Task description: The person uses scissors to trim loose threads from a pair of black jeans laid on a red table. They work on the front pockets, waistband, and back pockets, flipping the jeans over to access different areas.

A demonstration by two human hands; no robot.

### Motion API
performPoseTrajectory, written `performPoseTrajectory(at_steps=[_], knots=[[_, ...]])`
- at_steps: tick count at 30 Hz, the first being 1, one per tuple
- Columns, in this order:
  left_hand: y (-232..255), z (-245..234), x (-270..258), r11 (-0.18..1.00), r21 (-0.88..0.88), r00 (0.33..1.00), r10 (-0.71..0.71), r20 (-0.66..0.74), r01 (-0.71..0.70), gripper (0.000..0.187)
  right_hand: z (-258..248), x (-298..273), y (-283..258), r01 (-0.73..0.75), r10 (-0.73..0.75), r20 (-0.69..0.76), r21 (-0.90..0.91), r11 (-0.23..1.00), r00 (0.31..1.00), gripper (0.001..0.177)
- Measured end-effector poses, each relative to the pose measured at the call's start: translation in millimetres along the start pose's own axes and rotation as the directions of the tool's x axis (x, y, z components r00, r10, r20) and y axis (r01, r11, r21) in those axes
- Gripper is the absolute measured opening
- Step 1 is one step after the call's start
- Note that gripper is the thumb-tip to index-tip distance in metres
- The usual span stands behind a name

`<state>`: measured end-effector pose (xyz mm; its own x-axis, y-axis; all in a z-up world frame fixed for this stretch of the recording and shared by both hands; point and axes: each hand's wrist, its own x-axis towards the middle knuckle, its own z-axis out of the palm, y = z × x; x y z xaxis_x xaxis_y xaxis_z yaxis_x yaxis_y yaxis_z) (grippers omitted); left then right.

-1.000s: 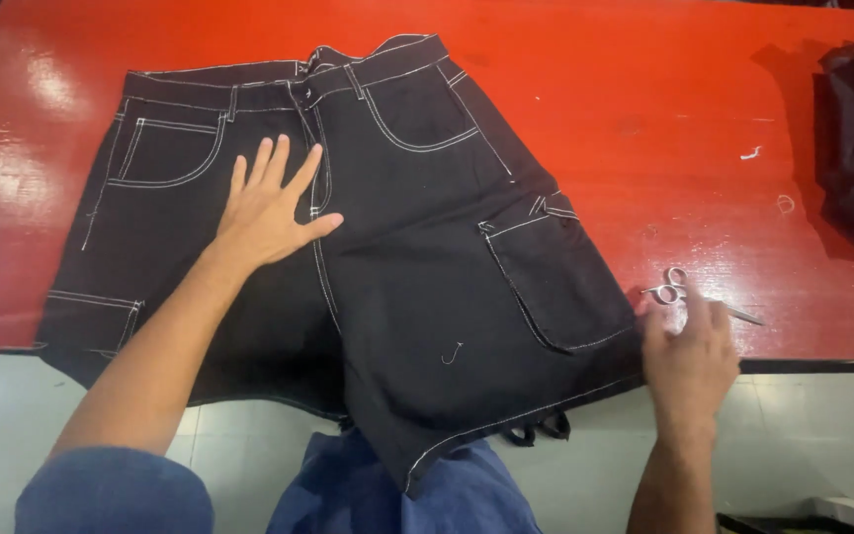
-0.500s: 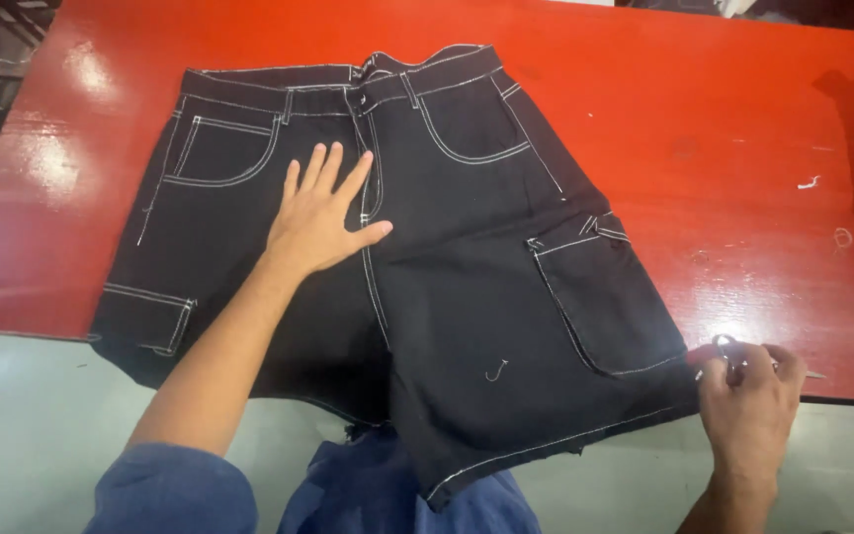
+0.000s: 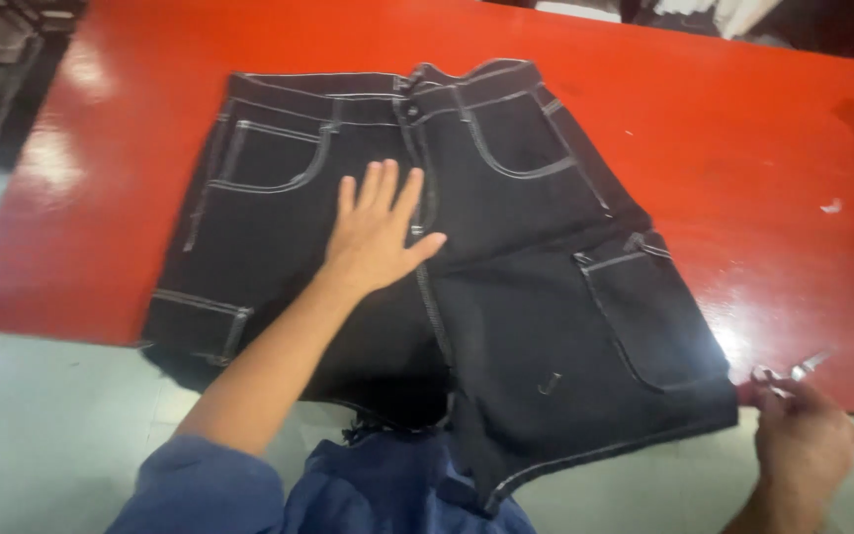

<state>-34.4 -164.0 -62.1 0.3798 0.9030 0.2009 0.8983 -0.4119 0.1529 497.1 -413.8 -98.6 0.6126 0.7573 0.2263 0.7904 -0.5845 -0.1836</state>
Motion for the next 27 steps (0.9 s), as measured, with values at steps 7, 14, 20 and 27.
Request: performPoseTrajectory(at_steps=[7,14,20,27], knots=[[-2,7,-11,1.000,-0.011,0.996,0.006,-0.094,-0.007,0.084,42,36,38,-0.201,0.168,0.168,0.211,0.957,0.972,0.041],[-12,-30,-92,0.948,-0.265,0.969,0.124,-0.212,-0.179,0.041,159,97,170,-0.100,-0.005,0.167,0.617,0.781,0.986,0.023],[-64,-42,-149,0.959,-0.263,0.889,-0.029,-0.456,-0.103,0.025,171,119,199,-0.317,0.159,0.309,0.576,0.754,0.938,0.027],[-82,-55,-166,0.988,-0.155,0.931,-0.034,-0.363,-0.025,0.038,148,141,209,-0.599,0.186,0.632,0.539,0.592,0.753,0.009]])
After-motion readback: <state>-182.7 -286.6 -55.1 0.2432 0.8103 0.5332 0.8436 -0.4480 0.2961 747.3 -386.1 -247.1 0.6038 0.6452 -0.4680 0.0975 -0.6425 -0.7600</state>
